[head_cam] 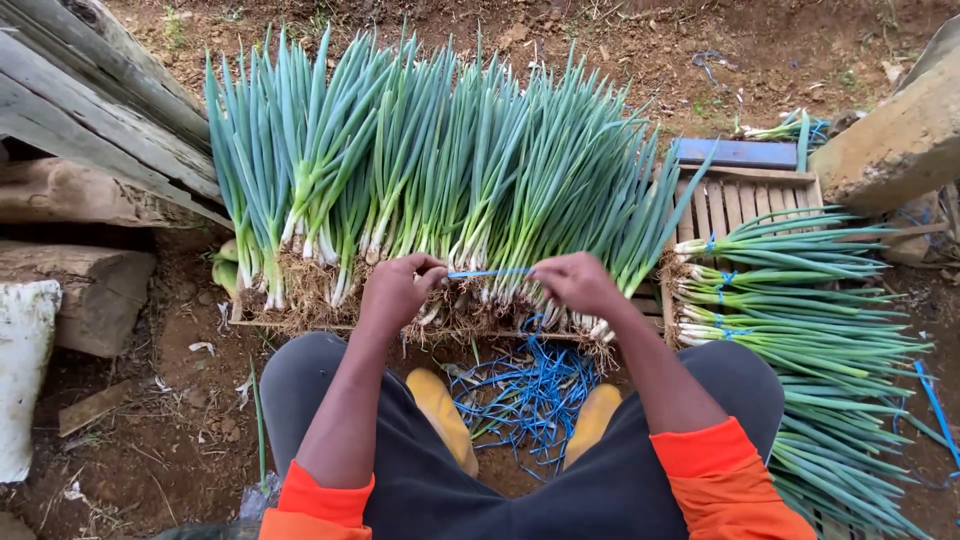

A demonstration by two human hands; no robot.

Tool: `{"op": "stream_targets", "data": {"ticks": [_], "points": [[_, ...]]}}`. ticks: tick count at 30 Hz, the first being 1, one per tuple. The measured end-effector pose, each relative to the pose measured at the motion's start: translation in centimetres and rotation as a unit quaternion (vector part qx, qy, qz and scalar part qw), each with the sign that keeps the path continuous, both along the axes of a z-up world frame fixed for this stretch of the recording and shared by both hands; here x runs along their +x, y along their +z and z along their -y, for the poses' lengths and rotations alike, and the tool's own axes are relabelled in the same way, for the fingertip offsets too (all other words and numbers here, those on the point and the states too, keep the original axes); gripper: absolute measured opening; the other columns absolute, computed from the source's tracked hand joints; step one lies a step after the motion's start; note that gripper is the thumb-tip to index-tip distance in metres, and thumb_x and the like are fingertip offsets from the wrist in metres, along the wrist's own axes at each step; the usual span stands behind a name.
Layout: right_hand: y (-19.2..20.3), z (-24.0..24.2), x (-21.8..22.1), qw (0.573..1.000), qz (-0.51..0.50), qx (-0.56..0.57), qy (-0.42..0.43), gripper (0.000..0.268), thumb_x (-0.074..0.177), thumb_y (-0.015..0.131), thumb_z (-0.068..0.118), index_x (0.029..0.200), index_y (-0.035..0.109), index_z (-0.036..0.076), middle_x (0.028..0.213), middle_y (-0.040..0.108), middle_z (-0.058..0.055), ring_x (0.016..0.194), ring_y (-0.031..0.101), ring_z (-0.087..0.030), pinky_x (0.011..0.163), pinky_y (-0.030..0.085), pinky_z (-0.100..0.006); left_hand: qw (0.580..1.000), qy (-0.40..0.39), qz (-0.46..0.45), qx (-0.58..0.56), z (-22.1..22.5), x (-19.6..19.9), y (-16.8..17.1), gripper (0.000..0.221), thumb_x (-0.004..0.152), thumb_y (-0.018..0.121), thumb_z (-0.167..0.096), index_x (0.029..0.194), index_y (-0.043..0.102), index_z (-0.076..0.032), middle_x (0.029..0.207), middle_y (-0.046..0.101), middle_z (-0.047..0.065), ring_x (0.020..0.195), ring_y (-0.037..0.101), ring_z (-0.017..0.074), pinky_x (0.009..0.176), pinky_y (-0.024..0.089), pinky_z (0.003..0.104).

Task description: Bundling harvested green onions using plastic ties on a wooden platform.

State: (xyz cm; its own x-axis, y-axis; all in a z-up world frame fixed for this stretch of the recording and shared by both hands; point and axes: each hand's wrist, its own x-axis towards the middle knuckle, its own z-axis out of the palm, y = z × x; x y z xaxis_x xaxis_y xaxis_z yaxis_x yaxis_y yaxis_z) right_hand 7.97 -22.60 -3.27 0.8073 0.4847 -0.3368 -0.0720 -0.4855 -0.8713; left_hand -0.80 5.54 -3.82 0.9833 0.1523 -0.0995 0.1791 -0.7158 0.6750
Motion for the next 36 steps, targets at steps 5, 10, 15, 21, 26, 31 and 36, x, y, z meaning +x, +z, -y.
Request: {"op": "stream_targets", "data": {"ticks": [5, 10, 15, 21, 26, 31, 36], "points": [[-2.0, 3.2, 2.8, 0.976, 0.031, 0.132, -0.168, 0.021, 0.101, 0.062, 0.009, 0.112, 0.072, -0.005, 0.060, 0.061, -0.011, 0.051, 0.058, -0.017, 0.053, 0.049, -0.029, 0.999, -0.004, -0.026, -0.018, -0.1, -0.1, 0.2, 0.012, 0.094, 0.071, -0.027, 0.097, 0.080, -0.020, 0.076, 0.078, 0.000, 0.082, 0.073, 0.0302, 0.078, 0.055, 0.044], [-4.7, 4.6, 4.4, 0.935, 0.021, 0.205, -0.287, 0.016, 0.098, 0.066, 0.011, 0.105, 0.072, -0.002, 0.054, 0.050, -0.006, 0.048, 0.056, -0.016, 0.054, 0.054, -0.031, 0.998, 0.029, -0.053, 0.003, -0.1, 1.0, -0.2, 0.019, 0.092, 0.070, -0.038, 0.096, 0.077, -0.021, 0.076, 0.077, -0.001, 0.086, 0.073, 0.0306, 0.079, 0.056, 0.046], [-3.5, 6.3, 5.2, 0.834, -0.005, 0.357, -0.420, 0.017, 0.102, 0.060, 0.020, 0.088, 0.062, 0.011, 0.058, 0.048, 0.000, 0.053, 0.058, -0.014, 0.062, 0.060, -0.032, 0.997, 0.064, -0.040, -0.008, 0.4, 1.7, -1.7, 0.025, 0.094, 0.069, -0.044, 0.095, 0.076, -0.020, 0.078, 0.076, 0.000, 0.088, 0.073, 0.0306, 0.077, 0.056, 0.047], [-3.8, 3.4, 3.1, 0.886, 0.019, 0.287, -0.364, 0.008, 0.102, 0.060, 0.021, 0.101, 0.061, 0.013, 0.065, 0.060, -0.003, 0.052, 0.063, -0.014, 0.057, 0.058, -0.028, 0.996, 0.059, -0.019, -0.060, 3.2, 2.0, -1.3, 0.025, 0.102, 0.060, -0.035, 0.098, 0.073, -0.014, 0.076, 0.075, 0.003, 0.083, 0.073, 0.0301, 0.075, 0.055, 0.045], [-3.2, 1.1, 1.2, 0.947, 0.019, 0.215, -0.239, 0.014, 0.102, 0.061, 0.019, 0.107, 0.068, 0.007, 0.075, 0.070, -0.011, 0.062, 0.070, -0.019, 0.063, 0.060, -0.031, 0.992, 0.022, 0.013, -0.120, 5.9, 2.0, -0.4, 0.021, 0.104, 0.057, -0.029, 0.101, 0.070, -0.012, 0.075, 0.074, 0.003, 0.075, 0.072, 0.0270, 0.071, 0.054, 0.042], [-1.9, -1.2, -1.2, 0.984, -0.067, 0.120, -0.112, 0.025, 0.102, 0.062, 0.017, 0.119, 0.072, 0.002, 0.095, 0.078, -0.018, 0.077, 0.075, -0.023, 0.071, 0.062, -0.034, 0.982, -0.039, 0.040, -0.182, 7.9, 1.5, 1.2, 0.015, 0.104, 0.056, -0.019, 0.104, 0.068, -0.008, 0.075, 0.074, 0.004, 0.066, 0.069, 0.0215, 0.065, 0.050, 0.036], [-2.6, -2.0, -1.3, 0.955, -0.133, 0.223, -0.144, 0.033, 0.105, 0.055, 0.019, 0.134, 0.065, 0.005, 0.109, 0.077, -0.016, 0.094, 0.077, -0.023, 0.082, 0.063, -0.038, 0.975, -0.102, 0.039, -0.195, 8.2, 0.6, 3.1, 0.015, 0.101, 0.057, -0.006, 0.105, 0.071, -0.002, 0.079, 0.074, 0.009, 0.061, 0.060, 0.0176, 0.060, 0.046, 0.031]]}}
